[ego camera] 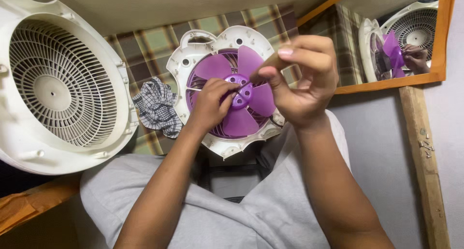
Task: The person disassembles a small electric fan by removing the front grille and then unscrewing the central nut to detach the purple fan blade. The person then wipes the exposed motor housing with a cloth.
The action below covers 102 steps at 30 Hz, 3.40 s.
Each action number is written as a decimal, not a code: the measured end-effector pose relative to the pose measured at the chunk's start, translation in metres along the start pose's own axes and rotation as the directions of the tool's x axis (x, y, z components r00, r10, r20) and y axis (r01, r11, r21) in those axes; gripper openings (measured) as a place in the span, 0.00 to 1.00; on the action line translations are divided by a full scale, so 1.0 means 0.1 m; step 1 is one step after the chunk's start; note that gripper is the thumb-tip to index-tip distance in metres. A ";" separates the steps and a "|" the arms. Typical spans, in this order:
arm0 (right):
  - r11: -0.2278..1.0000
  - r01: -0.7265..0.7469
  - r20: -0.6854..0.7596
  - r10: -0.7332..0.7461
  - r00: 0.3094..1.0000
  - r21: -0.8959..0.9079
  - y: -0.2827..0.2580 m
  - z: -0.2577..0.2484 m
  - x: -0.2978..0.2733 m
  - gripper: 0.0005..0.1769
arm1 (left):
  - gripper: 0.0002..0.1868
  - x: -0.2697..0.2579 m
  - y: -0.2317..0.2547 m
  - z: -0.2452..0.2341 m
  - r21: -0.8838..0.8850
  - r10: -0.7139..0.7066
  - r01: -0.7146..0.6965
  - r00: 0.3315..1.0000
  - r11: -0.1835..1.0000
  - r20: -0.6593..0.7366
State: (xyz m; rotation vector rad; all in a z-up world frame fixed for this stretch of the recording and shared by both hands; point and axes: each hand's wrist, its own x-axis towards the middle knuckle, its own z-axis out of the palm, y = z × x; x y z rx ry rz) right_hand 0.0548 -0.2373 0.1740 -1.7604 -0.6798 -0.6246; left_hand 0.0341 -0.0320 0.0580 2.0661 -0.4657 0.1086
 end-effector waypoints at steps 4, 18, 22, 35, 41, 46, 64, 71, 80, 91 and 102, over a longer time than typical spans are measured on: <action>0.996 -0.085 0.045 0.083 0.996 0.035 -0.02 -0.03 0.03 0.17 | 0.14 0.01 -0.01 0.00 0.026 -0.003 0.003 1.000 1.000 0.011; 0.996 0.016 -0.024 -0.018 1.000 -0.082 -0.02 0.03 0.02 0.20 | 0.15 -0.02 -0.05 -0.07 0.077 0.026 -0.026 1.000 0.997 0.012; 0.926 -0.280 0.058 0.274 0.960 0.254 -0.07 0.00 0.01 0.20 | 0.12 -0.03 -0.03 -0.05 0.088 0.016 -0.017 1.000 0.996 0.004; 0.994 -0.105 0.047 0.104 0.993 0.022 -0.11 -0.05 0.10 0.19 | 0.13 -0.03 -0.07 -0.01 0.085 0.005 -0.005 1.000 0.996 -0.009; 0.998 -0.042 0.060 0.039 0.997 0.050 -0.09 -0.04 0.14 0.20 | 0.13 -0.02 -0.06 -0.02 0.066 0.001 0.000 1.000 0.998 -0.008; 1.000 0.023 -0.005 -0.023 1.000 0.004 -0.07 0.01 0.12 0.27 | 0.13 -0.02 -0.05 -0.02 0.064 -0.015 0.016 1.000 0.998 -0.009; 0.994 -0.079 0.183 0.063 0.981 0.078 -0.11 -0.02 0.15 0.17 | 0.13 -0.02 -0.06 -0.01 0.069 -0.020 0.020 1.000 0.997 -0.005; 0.992 0.037 0.059 -0.031 0.998 -0.117 -0.13 0.00 0.14 0.19 | 0.12 -0.02 -0.04 0.01 0.066 -0.019 0.020 1.000 0.998 -0.023; 0.996 0.075 0.018 -0.074 0.997 -0.058 -0.07 0.02 0.11 0.25 | 0.12 -0.02 -0.04 0.01 0.061 -0.030 0.031 0.999 0.998 -0.020; 0.960 -0.192 0.186 0.155 0.970 0.202 -0.10 -0.05 0.22 0.20 | 0.11 -0.03 -0.06 0.03 0.041 -0.050 0.051 0.998 0.998 -0.024; 0.980 -0.187 0.032 0.185 0.982 0.070 -0.14 -0.02 0.20 0.23 | 0.11 -0.04 -0.06 0.04 0.027 -0.066 0.067 0.997 0.997 -0.027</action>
